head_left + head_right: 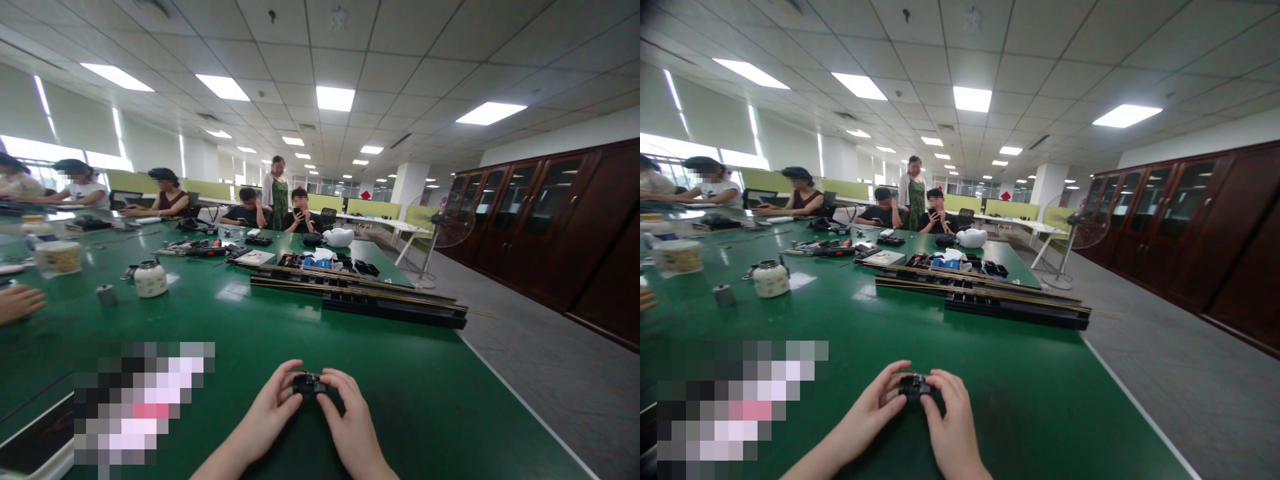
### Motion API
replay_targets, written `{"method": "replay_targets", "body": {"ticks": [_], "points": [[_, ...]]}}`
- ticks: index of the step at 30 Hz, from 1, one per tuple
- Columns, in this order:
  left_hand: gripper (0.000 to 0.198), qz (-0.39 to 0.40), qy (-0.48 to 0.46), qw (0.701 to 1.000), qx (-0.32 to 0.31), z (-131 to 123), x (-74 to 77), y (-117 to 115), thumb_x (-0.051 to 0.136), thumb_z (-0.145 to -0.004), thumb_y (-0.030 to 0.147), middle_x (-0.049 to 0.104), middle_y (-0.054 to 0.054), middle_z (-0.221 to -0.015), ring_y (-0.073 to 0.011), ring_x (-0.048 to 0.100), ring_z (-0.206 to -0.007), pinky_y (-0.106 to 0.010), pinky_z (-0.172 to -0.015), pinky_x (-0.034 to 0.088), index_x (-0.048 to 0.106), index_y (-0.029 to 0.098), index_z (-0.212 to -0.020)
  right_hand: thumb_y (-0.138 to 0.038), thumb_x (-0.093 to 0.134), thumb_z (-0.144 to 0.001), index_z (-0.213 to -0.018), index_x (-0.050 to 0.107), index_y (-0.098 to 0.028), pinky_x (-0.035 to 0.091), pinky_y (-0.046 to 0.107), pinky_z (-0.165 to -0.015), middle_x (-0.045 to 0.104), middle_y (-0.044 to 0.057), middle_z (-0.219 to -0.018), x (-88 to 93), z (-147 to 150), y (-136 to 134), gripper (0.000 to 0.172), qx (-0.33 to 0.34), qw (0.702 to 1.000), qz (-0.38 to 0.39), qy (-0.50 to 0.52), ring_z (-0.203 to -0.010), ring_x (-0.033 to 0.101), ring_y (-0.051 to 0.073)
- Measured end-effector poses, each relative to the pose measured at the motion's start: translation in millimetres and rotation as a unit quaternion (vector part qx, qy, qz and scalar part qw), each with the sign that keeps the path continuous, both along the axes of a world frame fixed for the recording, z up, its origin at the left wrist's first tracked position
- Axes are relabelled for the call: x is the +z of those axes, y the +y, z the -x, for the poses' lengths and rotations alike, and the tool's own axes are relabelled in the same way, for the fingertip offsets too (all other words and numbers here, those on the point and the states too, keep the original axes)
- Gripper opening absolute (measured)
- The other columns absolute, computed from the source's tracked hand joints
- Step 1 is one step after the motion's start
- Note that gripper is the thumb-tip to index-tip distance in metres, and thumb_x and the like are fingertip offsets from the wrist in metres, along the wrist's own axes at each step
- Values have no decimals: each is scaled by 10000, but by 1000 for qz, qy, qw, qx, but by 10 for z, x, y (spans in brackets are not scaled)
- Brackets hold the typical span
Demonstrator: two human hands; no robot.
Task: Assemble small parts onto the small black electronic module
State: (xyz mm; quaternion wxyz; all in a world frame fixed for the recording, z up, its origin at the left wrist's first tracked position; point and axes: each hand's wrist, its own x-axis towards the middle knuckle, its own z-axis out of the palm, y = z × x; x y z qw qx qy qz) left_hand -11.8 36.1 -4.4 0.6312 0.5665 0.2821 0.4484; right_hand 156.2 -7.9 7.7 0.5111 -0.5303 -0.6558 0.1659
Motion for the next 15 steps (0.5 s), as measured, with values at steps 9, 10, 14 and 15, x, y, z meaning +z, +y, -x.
{"method": "replay_targets", "body": {"ticks": [9,10,14,15], "points": [[496,9,-1,1000,2,1,45,-28,659,-705,340,574,-82,-1128,-249,540,-1072,-423,-1006,307,454,242,-1146,-347,491,-810,-1006,607,-225,467,333,-867,646,65,-1016,-99,-47,28,259,-65,997,8,27,-978,586,204],[496,10,-1,1000,2,0,46,-28,657,-706,341,572,-83,-1130,-249,541,-1070,-423,-1006,306,452,241,-1147,-350,487,-812,-1018,602,-222,467,330,-866,647,65,-1018,-105,-52,32,268,-72,997,7,29,-978,587,202],[501,8,2,1000,0,0,39,-25,653,-709,344,568,-84,-1131,-245,541,-1070,-418,-1003,310,436,240,-1148,-359,474,-820,-1053,581,-214,459,334,-874,639,73,-1042,-116,-68,47,295,-104,994,16,37,-997,580,204],[500,7,2,1000,-1,1,39,-26,649,-713,343,567,-85,-1132,-244,540,-1073,-416,-1003,311,430,239,-1150,-362,471,-821,-1058,577,-211,458,338,-875,637,77,-1047,-115,-72,51,300,-112,993,20,40,-999,579,206]]}}
